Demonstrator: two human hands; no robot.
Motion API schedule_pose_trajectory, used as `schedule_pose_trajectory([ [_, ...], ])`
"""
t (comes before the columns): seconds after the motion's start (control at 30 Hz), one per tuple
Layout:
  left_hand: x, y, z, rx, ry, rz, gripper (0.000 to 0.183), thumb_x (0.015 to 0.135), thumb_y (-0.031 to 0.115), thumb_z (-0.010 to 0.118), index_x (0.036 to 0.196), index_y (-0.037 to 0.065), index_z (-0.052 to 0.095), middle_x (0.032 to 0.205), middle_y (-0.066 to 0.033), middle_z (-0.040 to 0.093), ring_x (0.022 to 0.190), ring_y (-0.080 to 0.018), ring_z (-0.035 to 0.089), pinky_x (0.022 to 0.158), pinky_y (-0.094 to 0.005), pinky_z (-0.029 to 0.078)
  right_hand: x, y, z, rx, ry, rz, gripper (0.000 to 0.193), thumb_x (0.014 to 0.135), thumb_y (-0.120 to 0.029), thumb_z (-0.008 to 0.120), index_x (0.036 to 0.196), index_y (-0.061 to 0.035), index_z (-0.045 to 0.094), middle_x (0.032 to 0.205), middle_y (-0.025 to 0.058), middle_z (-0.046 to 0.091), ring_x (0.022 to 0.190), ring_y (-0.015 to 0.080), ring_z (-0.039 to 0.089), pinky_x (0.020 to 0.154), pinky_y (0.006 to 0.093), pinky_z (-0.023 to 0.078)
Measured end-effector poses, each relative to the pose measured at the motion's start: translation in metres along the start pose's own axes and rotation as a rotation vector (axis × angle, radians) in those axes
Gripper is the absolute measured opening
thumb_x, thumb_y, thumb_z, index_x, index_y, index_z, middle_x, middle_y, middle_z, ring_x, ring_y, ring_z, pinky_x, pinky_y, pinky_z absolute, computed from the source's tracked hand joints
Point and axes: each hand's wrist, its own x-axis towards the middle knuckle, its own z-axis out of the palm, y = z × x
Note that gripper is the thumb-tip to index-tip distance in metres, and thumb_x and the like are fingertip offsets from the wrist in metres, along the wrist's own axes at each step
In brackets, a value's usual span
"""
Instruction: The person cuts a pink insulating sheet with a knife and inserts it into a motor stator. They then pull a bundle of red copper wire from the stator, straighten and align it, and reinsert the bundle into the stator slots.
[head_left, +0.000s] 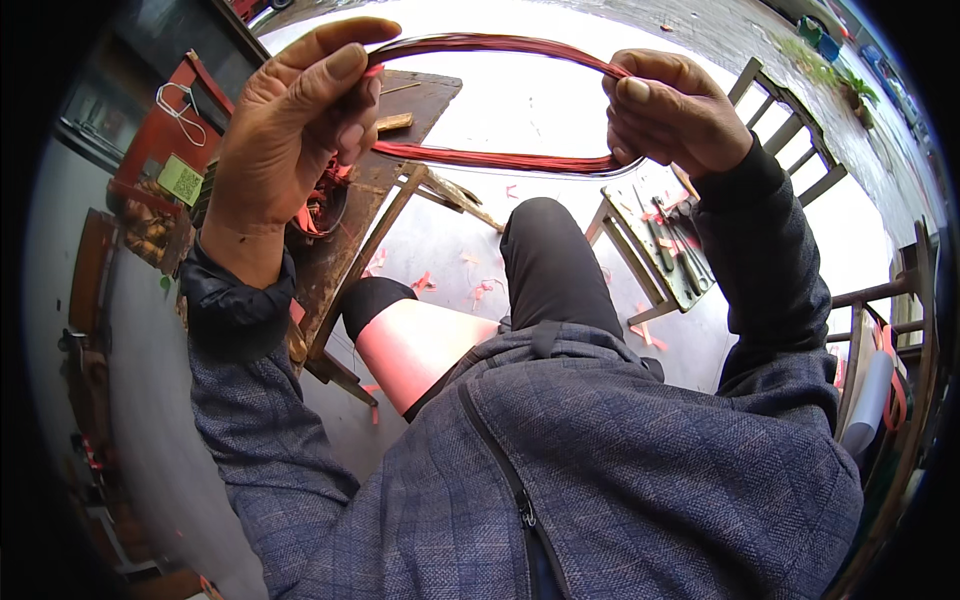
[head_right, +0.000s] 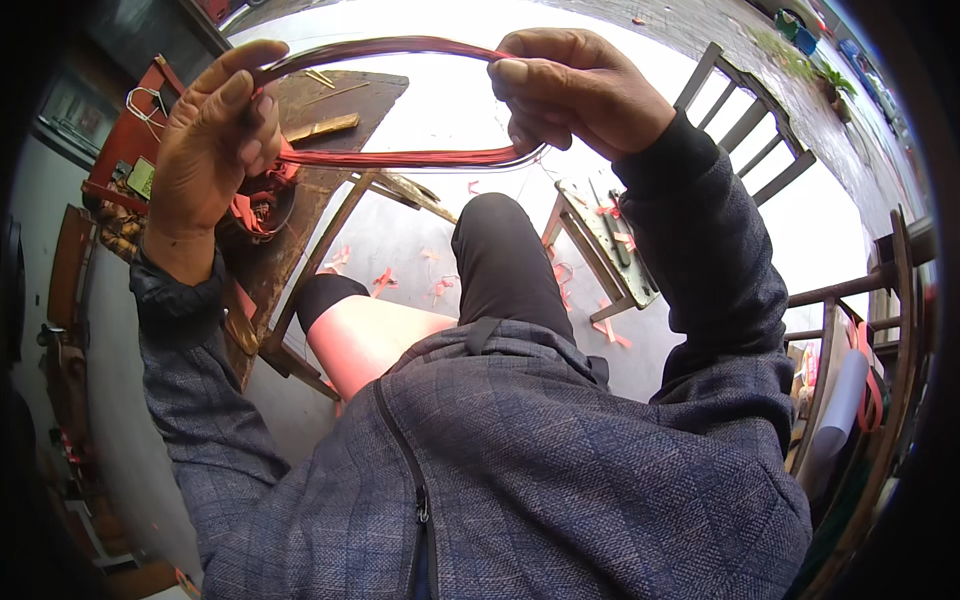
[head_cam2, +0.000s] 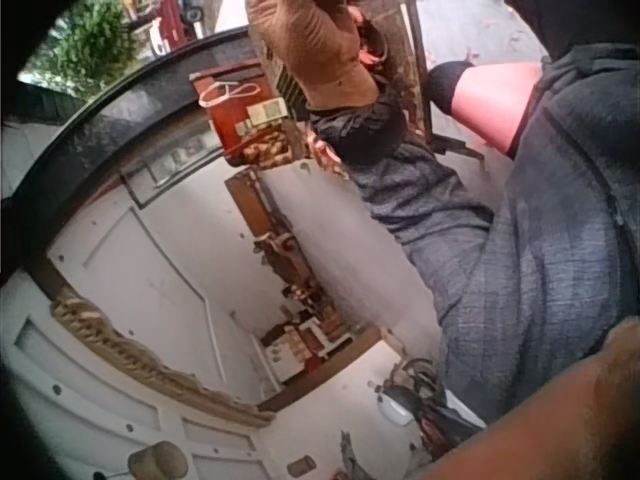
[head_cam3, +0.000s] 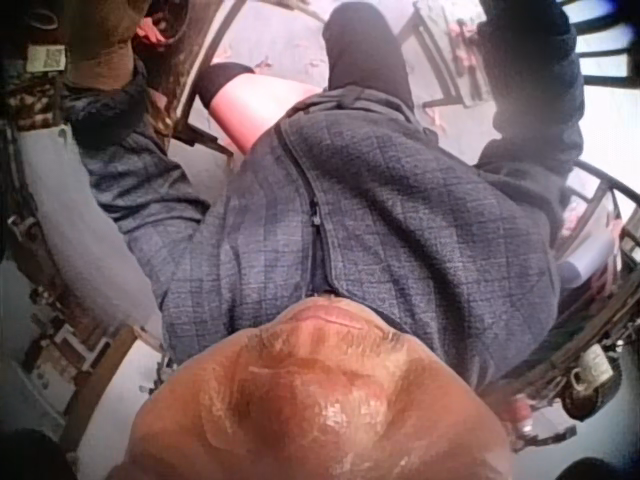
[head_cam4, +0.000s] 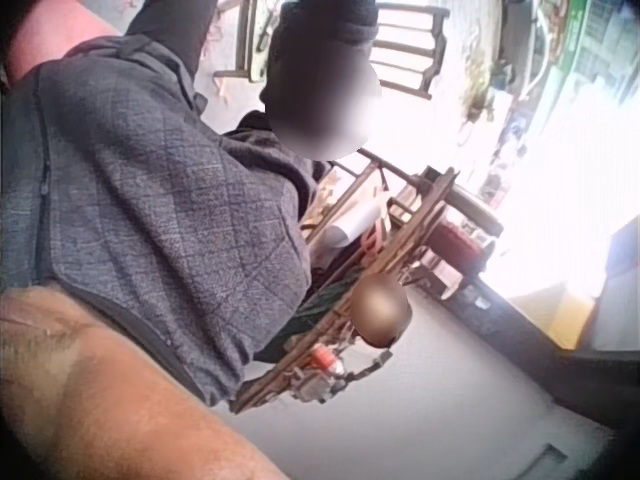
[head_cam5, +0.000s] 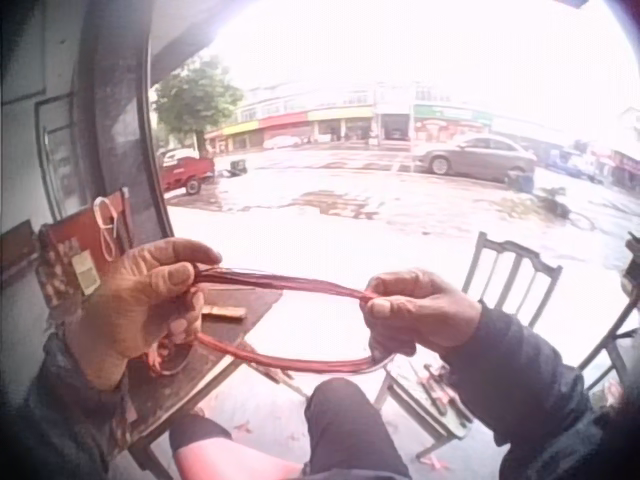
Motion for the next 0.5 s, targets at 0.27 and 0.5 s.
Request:
schedule_pose_trajectory([
  [0.27,-0.004,0.006,0.008,0.094,0.004,-0.121,0.05,0.109,0.039,0.059,0.141,0.001,0.063,0.081,0.0031,0.061,0.059,-0.0018,0.052,0.051,-0.0173,0.042,-0.002,-0.01,0.002,-0.106,0.105,0.039,0.04,0.109,-0.039,0.061,0.11,0.0004,0.067,0.064,-0.0003,0.047,0.054,0.0084,0.054,0.058,0.0261,0.053],
  [0.5,-0.003,0.024,0.028,0.222,-0.021,-0.169,0.06,0.113,0.052,0.045,0.127,-0.001,0.07,0.064,0.0005,0.059,0.053,-0.0043,0.053,0.046,-0.018,0.037,-0.005,-0.031,-0.006,-0.128,0.117,0.045,0.029,0.109,-0.033,0.062,0.109,-0.004,0.065,0.066,-0.0011,0.053,0.054,0.0083,0.057,0.062,0.0282,0.06],
])
